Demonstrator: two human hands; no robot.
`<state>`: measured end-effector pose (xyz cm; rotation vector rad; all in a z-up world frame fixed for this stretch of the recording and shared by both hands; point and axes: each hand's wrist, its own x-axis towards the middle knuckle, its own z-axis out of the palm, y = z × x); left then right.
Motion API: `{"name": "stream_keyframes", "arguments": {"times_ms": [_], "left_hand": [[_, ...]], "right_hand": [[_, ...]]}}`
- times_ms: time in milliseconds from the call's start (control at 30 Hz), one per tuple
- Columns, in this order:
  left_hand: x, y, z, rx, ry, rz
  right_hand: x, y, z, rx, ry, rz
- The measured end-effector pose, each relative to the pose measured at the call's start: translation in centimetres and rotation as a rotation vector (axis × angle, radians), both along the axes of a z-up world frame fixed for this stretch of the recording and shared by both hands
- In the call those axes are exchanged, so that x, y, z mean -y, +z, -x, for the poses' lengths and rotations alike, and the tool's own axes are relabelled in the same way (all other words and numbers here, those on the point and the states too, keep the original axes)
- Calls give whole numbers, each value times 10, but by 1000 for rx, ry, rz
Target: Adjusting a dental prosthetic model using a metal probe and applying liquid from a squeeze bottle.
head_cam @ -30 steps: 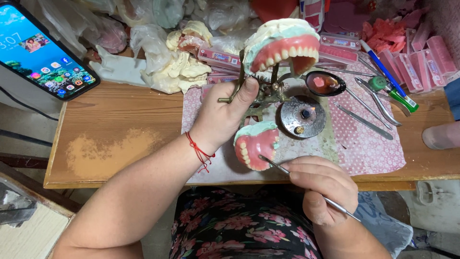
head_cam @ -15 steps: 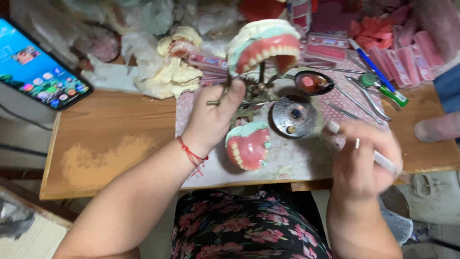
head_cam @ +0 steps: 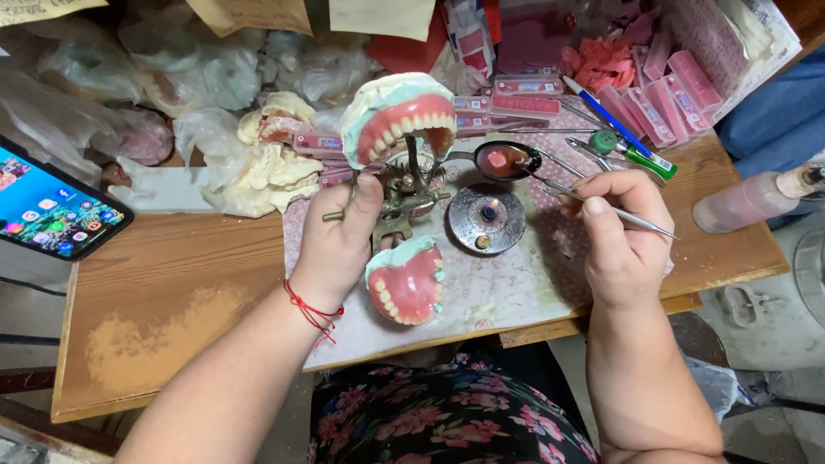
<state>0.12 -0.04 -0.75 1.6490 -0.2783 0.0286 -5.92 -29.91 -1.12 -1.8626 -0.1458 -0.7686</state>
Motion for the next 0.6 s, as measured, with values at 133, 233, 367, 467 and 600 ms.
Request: {"name": "stream_keyframes", "arguments": {"times_ms": [133, 233, 367, 467, 600], "left_hand": [[2, 9, 3, -88, -19, 41], [2, 9, 3, -129, -16, 65], [1, 15, 6, -81, -4, 5], [-2, 14, 6, -25, 24, -80], [2, 27, 10, -50, -8, -69]], "right_hand": [[2, -1, 2, 10, 1, -9], [4, 0, 4, 10, 2, -25], [13, 1, 8, 45, 150, -178], [39, -6, 20, -33, 384, -344], [68, -12, 28, -306, 569, -275]]}}
